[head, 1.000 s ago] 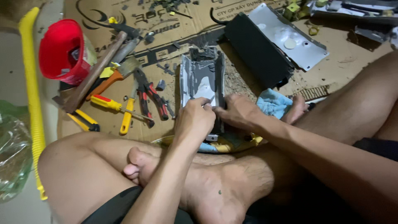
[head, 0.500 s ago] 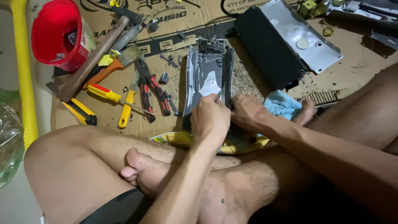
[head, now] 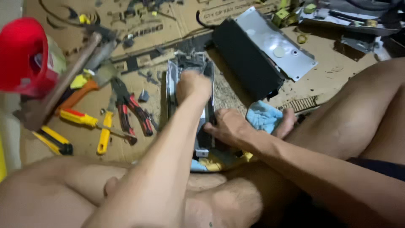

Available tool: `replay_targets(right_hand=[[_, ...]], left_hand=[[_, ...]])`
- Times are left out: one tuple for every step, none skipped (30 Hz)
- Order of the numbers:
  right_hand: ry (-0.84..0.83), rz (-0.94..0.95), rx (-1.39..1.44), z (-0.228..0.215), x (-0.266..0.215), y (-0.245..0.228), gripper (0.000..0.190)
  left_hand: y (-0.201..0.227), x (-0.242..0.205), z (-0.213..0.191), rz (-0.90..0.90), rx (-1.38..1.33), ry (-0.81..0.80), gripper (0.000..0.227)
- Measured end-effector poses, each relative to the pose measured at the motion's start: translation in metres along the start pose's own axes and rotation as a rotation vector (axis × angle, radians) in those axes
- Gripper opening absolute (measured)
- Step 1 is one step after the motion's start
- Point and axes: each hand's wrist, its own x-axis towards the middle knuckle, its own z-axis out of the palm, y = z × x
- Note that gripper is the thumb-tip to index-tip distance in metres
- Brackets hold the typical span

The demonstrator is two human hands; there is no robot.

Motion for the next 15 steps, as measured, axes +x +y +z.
replay_targets(right_hand=[[0.006, 0.003, 0.005, -0.001, -0.001, 0.002, 0.054], [-0.001, 0.005, 0.048, 0.001, -0.001, 0.003, 0.051], [-0.01, 0.007, 0.092, 0.005, -0.002, 0.004, 0.048], [-0.015, 0.006, 0.098, 0.002, -0.006, 0.001, 0.048], [-0.029, 0.004, 0.117, -0.001, -0.01, 0.0, 0.048], [-0.028, 0.006, 0.137, -0.007, -0.012, 0.001, 0.048], [-0.018, 0.008, 0.142, -0.013, -0.011, 0.0, 0.048], [-0.038, 0.006, 0.145, -0.015, -0.014, -0.001, 0.049], [-0.057, 0.004, 0.147, -0.016, -0.016, -0.003, 0.051], [-0.062, 0.0, 0.151, -0.015, -0.015, -0.002, 0.051], [-0.05, 0.002, 0.123, -0.013, -0.014, -0.003, 0.053], [-0.04, -0.003, 0.091, -0.012, -0.012, -0.005, 0.054], [-0.046, -0.014, 0.09, -0.008, -0.008, -0.006, 0.054], [-0.029, -0.022, 0.078, -0.004, -0.006, -0.003, 0.052], [-0.012, -0.03, 0.067, -0.001, -0.003, 0.001, 0.05]], left_hand=[[0.002, -0.003, -0.005, 0.007, 0.004, -0.001, 0.037], [-0.002, -0.008, -0.01, -0.005, 0.002, 0.004, 0.038], [-0.006, -0.013, -0.015, -0.018, -0.001, 0.009, 0.039], [-0.008, -0.02, -0.02, -0.023, 0.006, 0.009, 0.039], [-0.009, -0.027, -0.024, -0.01, 0.016, -0.012, 0.038], [-0.006, -0.031, -0.027, 0.018, 0.025, -0.031, 0.037], [-0.005, -0.04, -0.038, 0.029, 0.029, -0.031, 0.037], [-0.007, -0.052, -0.047, 0.01, 0.016, -0.048, 0.038], [-0.01, -0.063, -0.056, -0.008, 0.003, -0.066, 0.04], [-0.024, -0.064, -0.044, -0.014, 0.007, -0.063, 0.04], [-0.038, -0.064, -0.034, -0.126, -0.143, -0.073, 0.038], [-0.054, -0.065, -0.025, -0.242, -0.298, -0.074, 0.039], [-0.05, -0.075, -0.035, -0.25, -0.3, -0.065, 0.039], [-0.046, -0.085, -0.041, -0.317, -0.497, -0.144, 0.037], [-0.04, -0.095, -0.046, -0.382, -0.696, -0.223, 0.042]])
